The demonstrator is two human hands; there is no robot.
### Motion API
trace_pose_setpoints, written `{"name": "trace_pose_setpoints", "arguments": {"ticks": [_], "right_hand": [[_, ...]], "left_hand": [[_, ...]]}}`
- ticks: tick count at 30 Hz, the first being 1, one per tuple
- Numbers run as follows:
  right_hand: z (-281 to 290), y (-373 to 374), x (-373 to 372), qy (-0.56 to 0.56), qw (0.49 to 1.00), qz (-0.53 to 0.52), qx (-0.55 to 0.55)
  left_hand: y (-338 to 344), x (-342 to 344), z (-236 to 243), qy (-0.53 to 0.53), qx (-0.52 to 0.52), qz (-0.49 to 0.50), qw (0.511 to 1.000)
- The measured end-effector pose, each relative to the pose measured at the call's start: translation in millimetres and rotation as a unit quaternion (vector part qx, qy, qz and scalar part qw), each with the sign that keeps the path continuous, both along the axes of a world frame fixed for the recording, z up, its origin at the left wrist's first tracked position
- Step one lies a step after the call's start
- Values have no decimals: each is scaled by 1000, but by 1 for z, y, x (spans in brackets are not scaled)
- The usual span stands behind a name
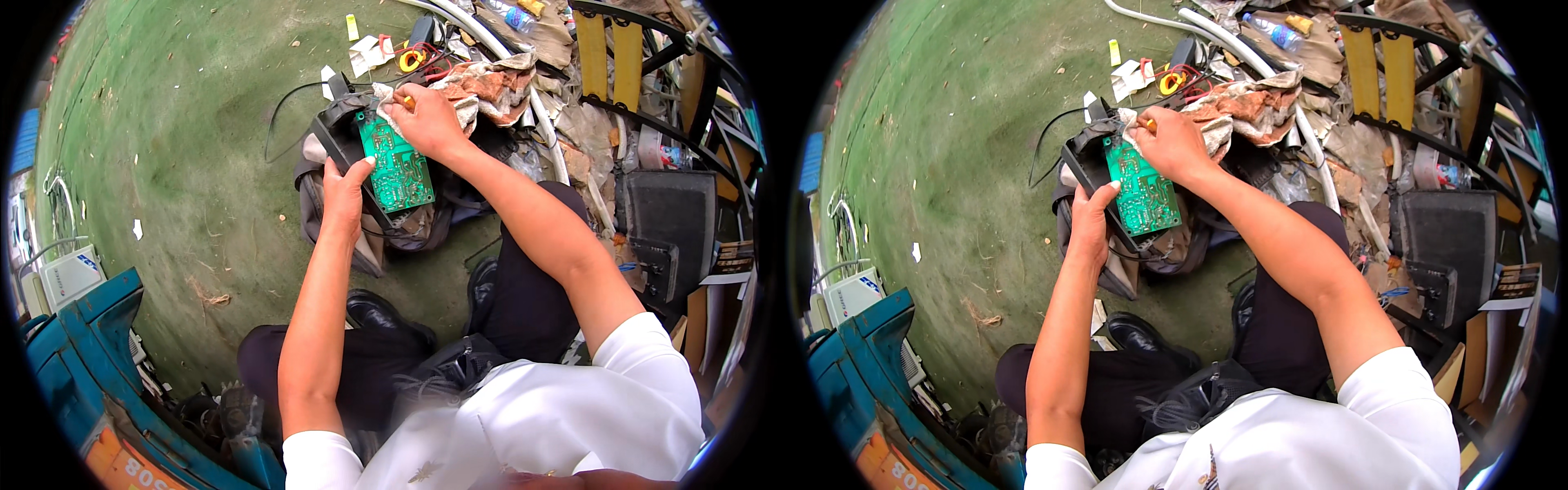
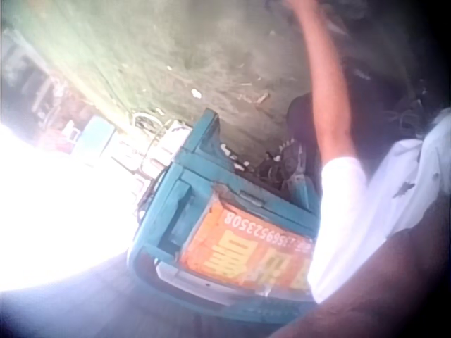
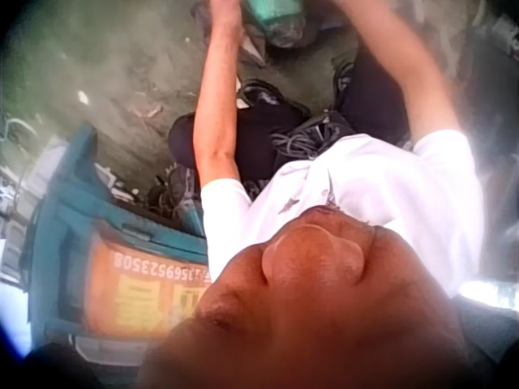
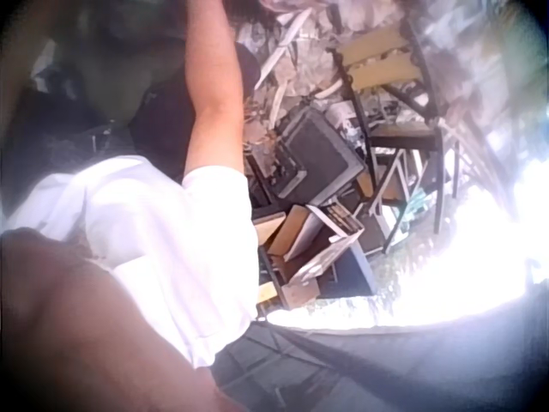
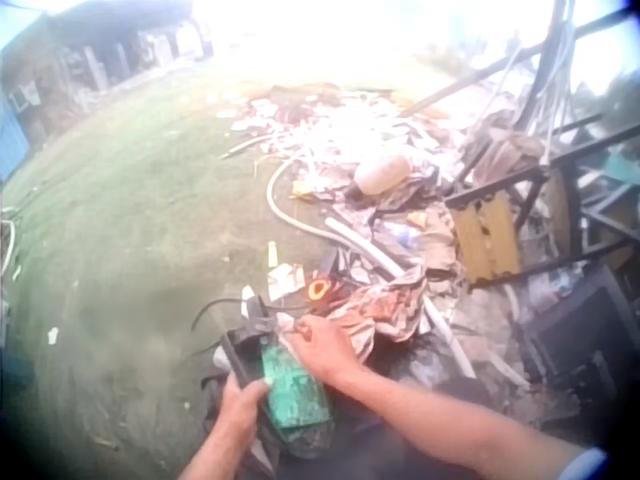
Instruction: The person wipes a green circuit board with a cloth, then uses a multimeter to test electrical points on the board. The person remains seated on the ground throughout the task.
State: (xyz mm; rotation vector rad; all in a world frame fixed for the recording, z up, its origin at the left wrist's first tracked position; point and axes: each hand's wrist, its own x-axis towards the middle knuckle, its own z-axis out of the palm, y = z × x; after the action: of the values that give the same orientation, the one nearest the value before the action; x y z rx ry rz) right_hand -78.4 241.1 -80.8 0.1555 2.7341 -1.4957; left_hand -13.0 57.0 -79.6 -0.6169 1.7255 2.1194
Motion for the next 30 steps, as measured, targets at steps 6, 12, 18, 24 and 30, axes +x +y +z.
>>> {"name": "trace_pose_setpoints", "arguments": {"ticks": [6, 12, 18, 24, 30], "right_hand": [[12, 22, -19, 67, 963, -147, -216], [-19, 53, -37, -10, 945, -140, -296], [-2, 35, -23, -26, 994, 52, -94], [-8, 27, -21, -87, 986, 132, -54], [-19, 22, -19, -36, 995, -2, -94]], "left_hand": [[-4, 0, -8, -17, 38, 15, 999], [-1, -1, -6, -32, 39, 16, 999], [-3, 0, -7, -24, 26, 3, 999], [-2, 6, -16, 19, -47, 2, 999], [-2, 5, -10, 2, 10, -8, 1000]]}}
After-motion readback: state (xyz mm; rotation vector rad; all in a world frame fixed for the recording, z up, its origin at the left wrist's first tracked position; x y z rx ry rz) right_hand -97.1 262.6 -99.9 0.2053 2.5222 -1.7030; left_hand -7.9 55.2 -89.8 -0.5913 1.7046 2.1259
